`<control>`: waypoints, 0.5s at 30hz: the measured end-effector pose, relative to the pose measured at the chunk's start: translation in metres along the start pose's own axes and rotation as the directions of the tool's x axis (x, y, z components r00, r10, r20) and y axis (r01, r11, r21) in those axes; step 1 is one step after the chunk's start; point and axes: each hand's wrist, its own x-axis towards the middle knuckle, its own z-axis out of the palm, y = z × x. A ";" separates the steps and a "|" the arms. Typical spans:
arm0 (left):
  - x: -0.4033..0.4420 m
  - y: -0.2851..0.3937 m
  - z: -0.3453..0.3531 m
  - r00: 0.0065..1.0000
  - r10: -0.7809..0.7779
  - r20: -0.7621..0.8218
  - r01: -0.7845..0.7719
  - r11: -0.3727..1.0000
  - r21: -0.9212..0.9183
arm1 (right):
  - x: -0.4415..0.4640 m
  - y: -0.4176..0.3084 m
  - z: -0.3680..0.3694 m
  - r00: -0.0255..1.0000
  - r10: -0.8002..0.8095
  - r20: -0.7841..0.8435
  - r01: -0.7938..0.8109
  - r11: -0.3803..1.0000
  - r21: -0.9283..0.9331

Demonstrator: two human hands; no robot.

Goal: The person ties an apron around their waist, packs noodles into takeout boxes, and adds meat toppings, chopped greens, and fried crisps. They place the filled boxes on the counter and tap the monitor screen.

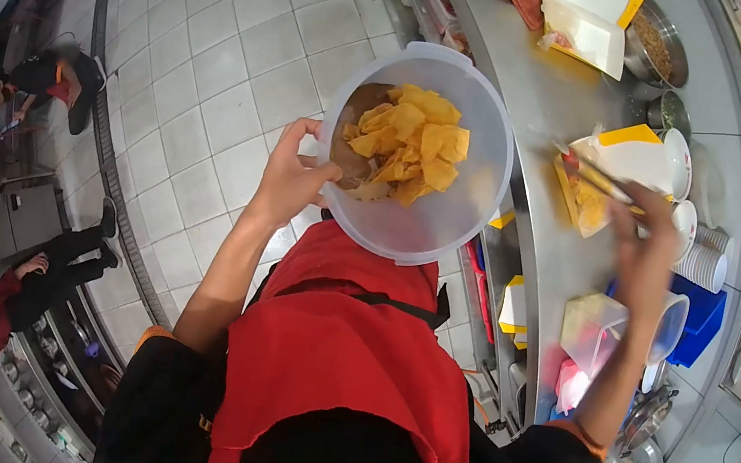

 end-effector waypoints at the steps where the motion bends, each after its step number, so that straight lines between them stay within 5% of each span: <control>1: -0.002 0.001 0.003 0.998 0.057 0.007 -0.057 0.998 -0.001 | 0.001 -0.029 0.021 0.987 -0.133 0.092 0.135 0.991 -0.022; 3: -0.004 0.006 0.008 0.993 0.120 0.020 -0.120 0.993 -0.003 | 0.004 -0.070 0.067 0.897 -0.402 0.182 0.419 0.906 -0.060; 5: -0.005 0.012 0.012 0.992 0.119 0.041 -0.121 0.992 0.035 | 0.012 -0.085 0.125 0.842 -0.492 0.220 0.510 0.860 -0.029; 7: -0.003 0.012 0.013 0.991 0.128 0.043 -0.131 0.989 0.070 | 0.023 -0.099 0.163 0.787 -0.579 0.214 0.616 0.757 -0.216; 15: -0.006 -0.004 0.000 0.969 0.238 0.064 -0.246 0.950 0.193 | 0.043 -0.119 0.209 0.737 -0.553 0.389 0.645 0.747 -0.160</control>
